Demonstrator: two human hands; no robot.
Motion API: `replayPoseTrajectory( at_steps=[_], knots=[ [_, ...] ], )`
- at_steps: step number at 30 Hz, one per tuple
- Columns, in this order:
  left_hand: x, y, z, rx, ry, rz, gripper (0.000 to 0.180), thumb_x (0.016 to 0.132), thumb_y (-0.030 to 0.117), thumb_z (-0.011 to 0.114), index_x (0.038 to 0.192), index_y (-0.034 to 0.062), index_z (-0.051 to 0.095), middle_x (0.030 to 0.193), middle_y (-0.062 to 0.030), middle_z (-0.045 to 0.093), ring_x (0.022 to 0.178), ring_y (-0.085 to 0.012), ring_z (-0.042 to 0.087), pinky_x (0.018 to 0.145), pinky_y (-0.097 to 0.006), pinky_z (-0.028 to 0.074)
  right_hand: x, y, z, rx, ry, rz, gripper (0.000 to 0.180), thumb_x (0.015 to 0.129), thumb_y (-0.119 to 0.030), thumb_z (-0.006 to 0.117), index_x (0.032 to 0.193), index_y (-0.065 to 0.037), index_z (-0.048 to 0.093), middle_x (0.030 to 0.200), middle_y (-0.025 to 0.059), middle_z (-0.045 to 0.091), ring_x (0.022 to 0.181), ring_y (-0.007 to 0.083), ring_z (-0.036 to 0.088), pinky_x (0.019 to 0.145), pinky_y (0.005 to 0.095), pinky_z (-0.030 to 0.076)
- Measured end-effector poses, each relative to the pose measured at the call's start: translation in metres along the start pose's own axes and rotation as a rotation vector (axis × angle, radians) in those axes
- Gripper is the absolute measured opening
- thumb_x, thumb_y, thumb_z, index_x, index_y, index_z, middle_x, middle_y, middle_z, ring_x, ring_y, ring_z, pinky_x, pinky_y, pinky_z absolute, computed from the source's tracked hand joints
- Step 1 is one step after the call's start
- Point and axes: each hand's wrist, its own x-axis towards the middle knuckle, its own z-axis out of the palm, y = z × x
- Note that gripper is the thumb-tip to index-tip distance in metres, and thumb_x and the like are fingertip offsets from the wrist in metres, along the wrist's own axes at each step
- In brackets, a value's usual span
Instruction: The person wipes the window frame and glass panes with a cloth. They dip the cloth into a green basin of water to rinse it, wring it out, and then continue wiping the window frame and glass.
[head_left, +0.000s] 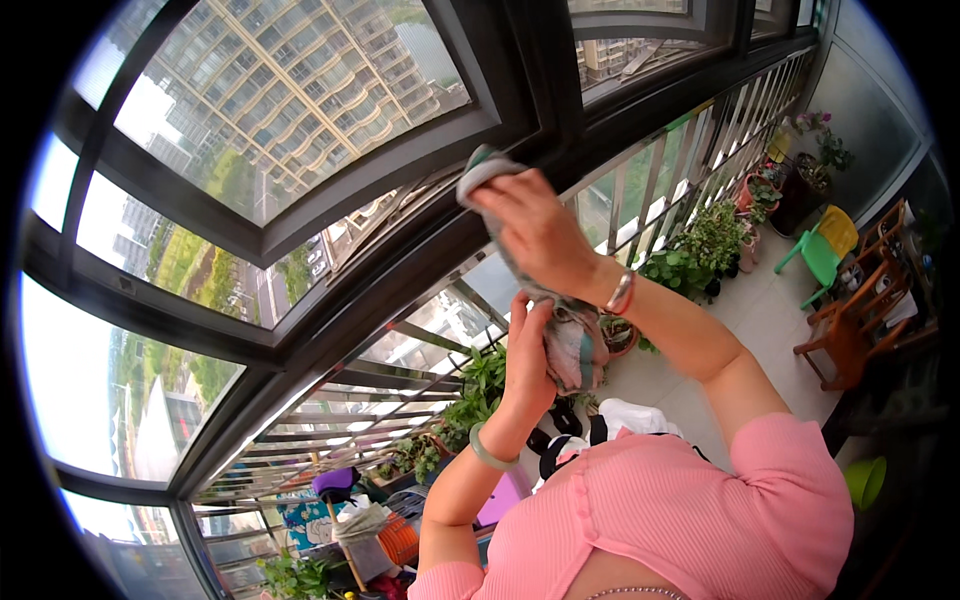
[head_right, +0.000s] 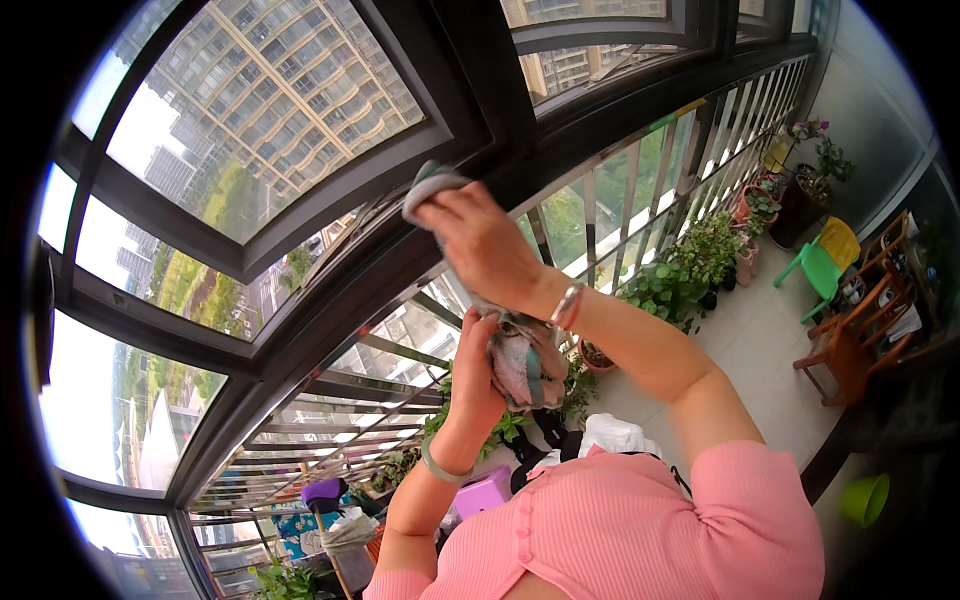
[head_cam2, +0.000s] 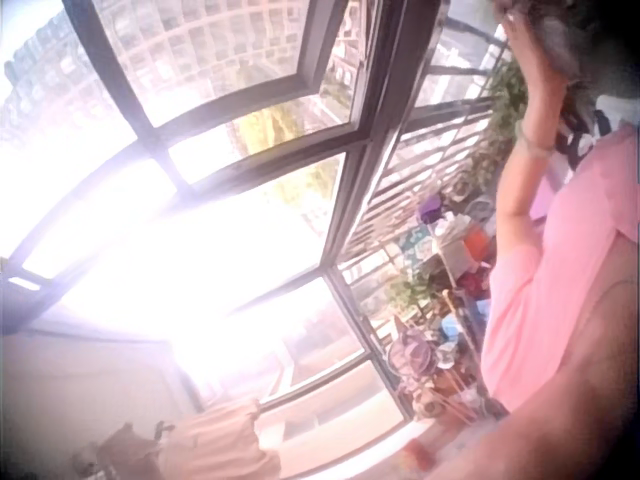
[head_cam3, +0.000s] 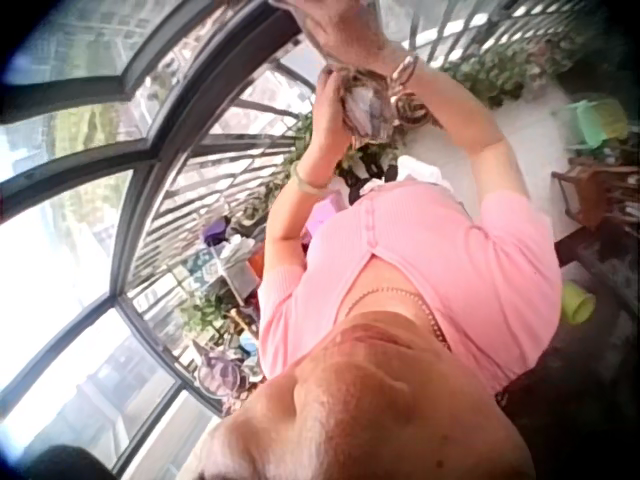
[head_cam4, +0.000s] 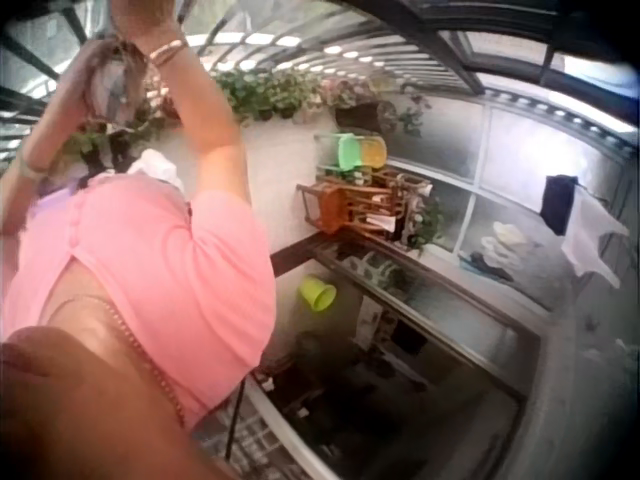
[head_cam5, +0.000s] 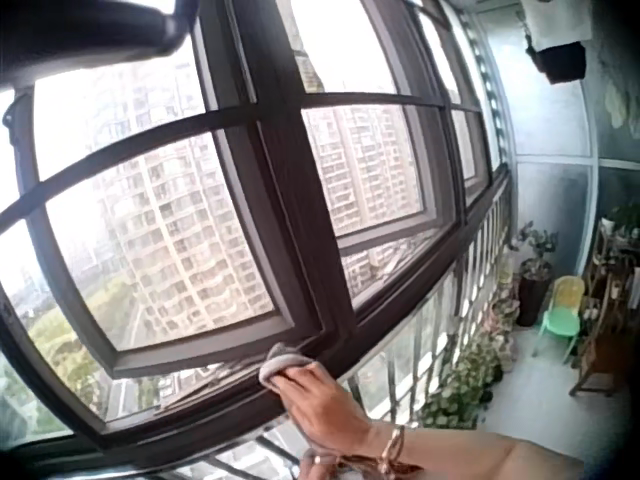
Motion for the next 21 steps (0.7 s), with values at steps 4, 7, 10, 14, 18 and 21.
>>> replayPoseTrajectory(
  at_steps=[4, 7, 10, 14, 18, 21],
  knots=[
    [0.017, 0.022, 0.026, 0.069, -0.182, 0.193, 0.047, 0.102, 0.017, 0.054, 0.145, 0.0101, 0.034, 0.125, -0.0084, 0.058, 0.103, -0.016, 0.063, 0.084, -0.031, 0.055, 0.032, 0.024, -0.034, -0.294, 0.144, -0.004, 0.053, 0.086, -0.004, 0.056, 0.138, -0.004, 0.053, 0.133, 0.0127, 0.054, 0.121, 0.0332, 0.048, 0.103, 0.0434, 0.042],
    [0.033, 0.037, 0.045, 0.075, -0.21, 0.297, 0.049, 0.102, 0.017, 0.054, 0.145, 0.0059, 0.034, 0.126, -0.0098, 0.057, 0.104, -0.0162, 0.063, 0.086, -0.031, 0.054, 0.044, 0.036, -0.029, -0.471, 0.171, 0.018, 0.058, 0.087, -0.008, 0.057, 0.144, -0.005, 0.048, 0.14, 0.0128, 0.051, 0.124, 0.0325, 0.046, 0.104, 0.0433, 0.039],
    [0.044, 0.015, 0.026, 0.175, -0.119, 0.253, 0.051, 0.102, 0.016, 0.054, 0.147, 0.0053, 0.032, 0.127, -0.0112, 0.057, 0.106, -0.017, 0.062, 0.087, -0.032, 0.054, 0.015, 0.049, -0.009, -0.619, 0.062, 0.049, 0.056, 0.087, -0.014, 0.056, 0.141, 0.0, 0.048, 0.14, 0.011, 0.051, 0.127, 0.0293, 0.045, 0.1, 0.0397, 0.044],
    [0.033, -0.007, 0.012, 0.101, -0.142, 0.066, 0.055, 0.102, 0.014, 0.054, 0.15, 0.0056, 0.03, 0.134, -0.0107, 0.055, 0.115, -0.0176, 0.059, 0.094, -0.033, 0.052, -0.014, 0.051, -0.013, -0.414, -0.021, 0.071, 0.051, 0.085, -0.004, 0.055, 0.135, 0.004, 0.052, 0.135, 0.0166, 0.054, 0.123, 0.0338, 0.047, 0.102, 0.0392, 0.043],
    [0.031, 0.027, 0.04, 0.165, -0.247, 0.215, 0.048, 0.103, 0.015, 0.054, 0.147, 0.0073, 0.036, 0.132, -0.0088, 0.056, 0.116, -0.017, 0.059, 0.095, -0.033, 0.051, 0.043, 0.031, -0.038, -0.25, 0.21, -0.033, 0.064, 0.076, 0.013, 0.052, 0.139, 0.005, 0.049, 0.136, 0.0196, 0.053, 0.125, 0.0394, 0.046, 0.109, 0.0448, 0.039],
    [0.036, 0.06, 0.065, 0.153, -0.285, 0.451, 0.044, 0.103, 0.016, 0.053, 0.145, 0.008, 0.039, 0.129, -0.0077, 0.057, 0.115, -0.017, 0.059, 0.094, -0.033, 0.052, 0.094, 0.032, -0.048, -0.385, 0.335, -0.114, 0.052, 0.084, -0.003, 0.056, 0.135, 0.005, 0.05, 0.136, 0.0165, 0.051, 0.121, 0.035, 0.045, 0.106, 0.0405, 0.042]
  ],
)
